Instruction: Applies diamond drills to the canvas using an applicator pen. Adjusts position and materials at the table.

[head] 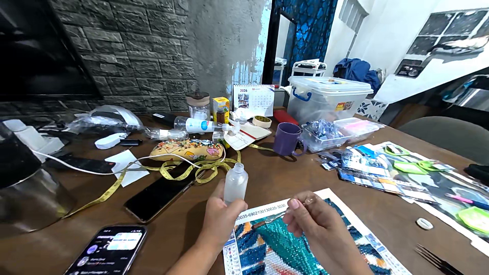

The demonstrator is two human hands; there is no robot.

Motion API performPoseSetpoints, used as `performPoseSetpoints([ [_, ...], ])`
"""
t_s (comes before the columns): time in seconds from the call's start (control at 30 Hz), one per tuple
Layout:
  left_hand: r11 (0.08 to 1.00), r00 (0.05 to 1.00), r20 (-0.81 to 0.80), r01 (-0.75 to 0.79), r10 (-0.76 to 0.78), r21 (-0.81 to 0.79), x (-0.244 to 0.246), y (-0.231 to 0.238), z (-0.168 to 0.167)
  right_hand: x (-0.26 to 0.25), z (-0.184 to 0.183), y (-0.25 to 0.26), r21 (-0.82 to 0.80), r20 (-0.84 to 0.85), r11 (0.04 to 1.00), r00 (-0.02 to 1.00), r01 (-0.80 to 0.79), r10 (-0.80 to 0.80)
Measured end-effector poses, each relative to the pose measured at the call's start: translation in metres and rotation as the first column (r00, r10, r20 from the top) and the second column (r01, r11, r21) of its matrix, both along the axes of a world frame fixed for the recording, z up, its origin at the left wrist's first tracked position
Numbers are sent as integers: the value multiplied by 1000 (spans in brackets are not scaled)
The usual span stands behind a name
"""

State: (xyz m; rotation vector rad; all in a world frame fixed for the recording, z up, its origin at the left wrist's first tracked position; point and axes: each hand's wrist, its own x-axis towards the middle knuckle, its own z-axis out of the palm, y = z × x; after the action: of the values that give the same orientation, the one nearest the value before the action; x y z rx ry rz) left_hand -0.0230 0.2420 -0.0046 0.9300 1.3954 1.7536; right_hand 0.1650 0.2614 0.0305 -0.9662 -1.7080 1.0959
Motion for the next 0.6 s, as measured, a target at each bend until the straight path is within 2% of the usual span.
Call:
performPoseSetpoints([
  [0.13, 1000, 1000, 7, 4, -4, 1, 0, 1, 0, 2, 1, 2, -22, 42, 998, 997, 59, -58],
  [0.37, 1000, 1000, -7, 8, -8, 4, 0, 0, 0, 17, 2, 11, 57, 74, 979, 977, 198, -202],
  [0.5, 1000, 1000, 7, 10, -11, 7, 0, 0, 0, 8, 3, 4, 13, -33, 995, 995, 94, -94],
  [0.6, 1000, 1000, -3, 2, -2, -2, 0, 0, 0, 0, 0, -1, -12, -24, 1000, 1000, 11, -11],
])
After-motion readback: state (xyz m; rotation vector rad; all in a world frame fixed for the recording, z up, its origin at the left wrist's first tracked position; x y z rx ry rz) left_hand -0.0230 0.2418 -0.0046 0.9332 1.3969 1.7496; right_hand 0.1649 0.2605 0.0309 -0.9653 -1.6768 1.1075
